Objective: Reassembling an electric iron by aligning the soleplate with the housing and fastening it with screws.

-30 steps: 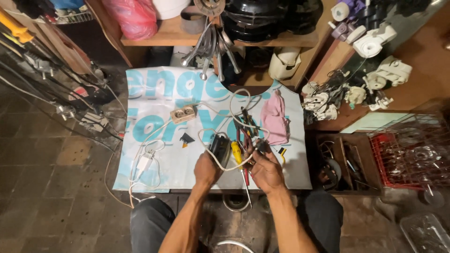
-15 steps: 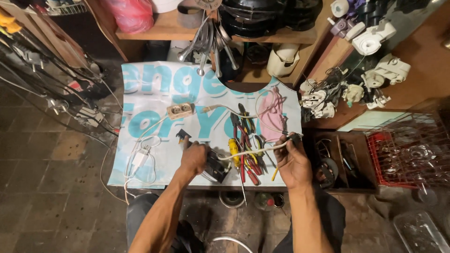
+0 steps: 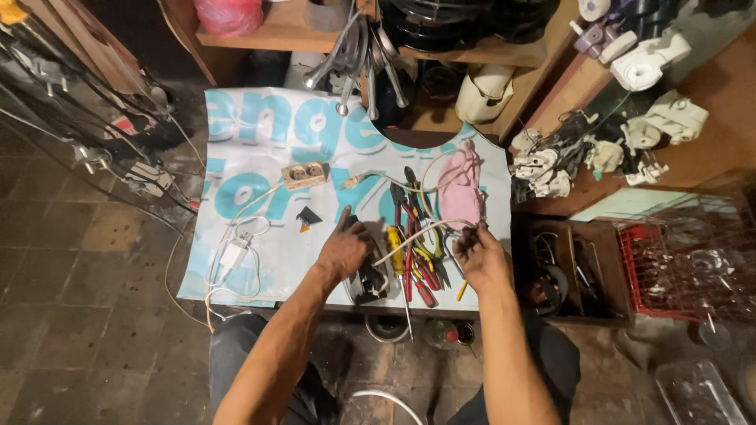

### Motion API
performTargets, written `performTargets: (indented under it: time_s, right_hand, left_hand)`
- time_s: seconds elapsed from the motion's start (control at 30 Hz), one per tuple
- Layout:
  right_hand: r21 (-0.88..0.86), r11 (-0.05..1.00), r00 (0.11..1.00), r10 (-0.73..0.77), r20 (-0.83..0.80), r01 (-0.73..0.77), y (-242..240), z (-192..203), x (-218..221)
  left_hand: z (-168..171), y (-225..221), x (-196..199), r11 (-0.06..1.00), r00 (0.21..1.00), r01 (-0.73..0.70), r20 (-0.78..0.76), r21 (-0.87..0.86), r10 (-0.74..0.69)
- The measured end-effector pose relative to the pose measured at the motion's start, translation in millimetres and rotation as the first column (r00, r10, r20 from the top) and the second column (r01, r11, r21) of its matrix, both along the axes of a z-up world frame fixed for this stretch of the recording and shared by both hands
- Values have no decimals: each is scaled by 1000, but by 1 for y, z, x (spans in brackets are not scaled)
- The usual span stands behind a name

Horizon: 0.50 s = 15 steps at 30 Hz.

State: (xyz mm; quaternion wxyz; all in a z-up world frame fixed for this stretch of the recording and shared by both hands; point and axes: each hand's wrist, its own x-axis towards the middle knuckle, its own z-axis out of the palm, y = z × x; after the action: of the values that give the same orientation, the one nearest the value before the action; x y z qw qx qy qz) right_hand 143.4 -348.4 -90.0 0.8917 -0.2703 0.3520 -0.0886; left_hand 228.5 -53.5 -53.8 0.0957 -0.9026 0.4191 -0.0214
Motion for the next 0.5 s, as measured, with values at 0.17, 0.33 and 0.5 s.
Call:
performTargets:
  time_s: [0.17,0.33,0.5]
  right_hand:
    - [-24,983,967,172,-186,-180,-16,-46,10]
    - [-125,973,943,153,-297,-197,-23,-56,-4]
    - [-233,955,944,103,-315,-182,-22,-33,-24]
  left_hand:
    - [16,6,-18,992,998,-49,-49,-117,44]
    - [11,24,-48,881,992,-120,-98,-458,84]
    - [20,41,-92,745,984,-171,-145,-645,100]
